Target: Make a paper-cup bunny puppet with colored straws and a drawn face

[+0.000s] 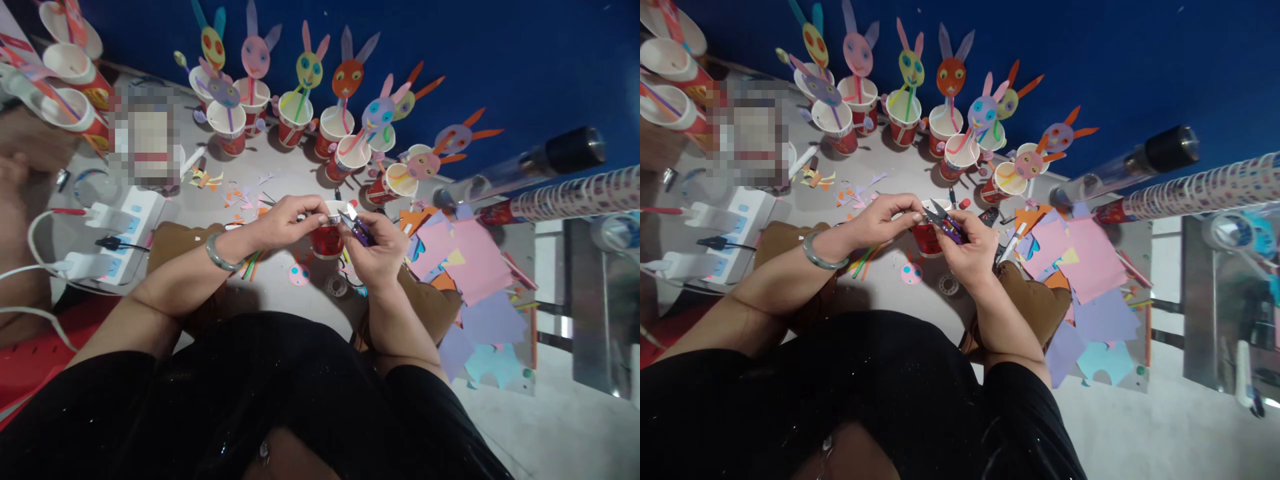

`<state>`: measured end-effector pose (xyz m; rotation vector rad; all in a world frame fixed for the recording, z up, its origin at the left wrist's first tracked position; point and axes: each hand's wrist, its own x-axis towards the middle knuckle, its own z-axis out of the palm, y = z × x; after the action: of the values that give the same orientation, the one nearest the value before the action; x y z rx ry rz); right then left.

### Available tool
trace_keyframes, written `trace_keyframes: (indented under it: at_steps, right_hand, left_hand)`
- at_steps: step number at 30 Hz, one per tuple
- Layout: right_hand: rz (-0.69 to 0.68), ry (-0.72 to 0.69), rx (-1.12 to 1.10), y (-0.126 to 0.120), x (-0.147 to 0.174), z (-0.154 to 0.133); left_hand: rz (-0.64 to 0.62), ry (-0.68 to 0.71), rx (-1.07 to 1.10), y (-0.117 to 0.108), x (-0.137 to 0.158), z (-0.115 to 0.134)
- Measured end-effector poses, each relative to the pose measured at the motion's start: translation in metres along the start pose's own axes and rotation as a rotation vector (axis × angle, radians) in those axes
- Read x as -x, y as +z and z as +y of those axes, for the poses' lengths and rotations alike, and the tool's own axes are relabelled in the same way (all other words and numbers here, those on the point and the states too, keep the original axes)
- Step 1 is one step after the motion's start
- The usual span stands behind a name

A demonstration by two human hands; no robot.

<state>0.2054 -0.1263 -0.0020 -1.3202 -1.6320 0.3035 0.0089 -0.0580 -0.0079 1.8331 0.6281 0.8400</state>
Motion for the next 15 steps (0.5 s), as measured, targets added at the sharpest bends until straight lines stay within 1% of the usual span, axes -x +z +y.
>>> trace_keyframes:
  at_steps: [3, 7, 11, 15]
  right_hand:
    - [-0.002, -0.026, 0.009, 0.0028, 0.0020, -0.0004]
    - [0.004, -0.076, 0.026, 0.0073, 0.0045, 0.0007]
    - [0.014, -0.166, 0.110, 0.0091, 0.0071, 0.0038]
    - [-0.010, -0.282, 0.211, 0.0078, 0.0090, 0.0070]
  left_hand:
    - [0.023, 0.044, -0.047, 0.0043, 0.0019, -0.0011]
    - [0.057, 0.065, -0.065, 0.0071, 0.0029, -0.0043]
    - [0.049, 0.077, -0.052, 0.0076, 0.0030, -0.0042]
    - [0.031, 0.044, -0.039, 0.0061, 0.0029, -0.0027]
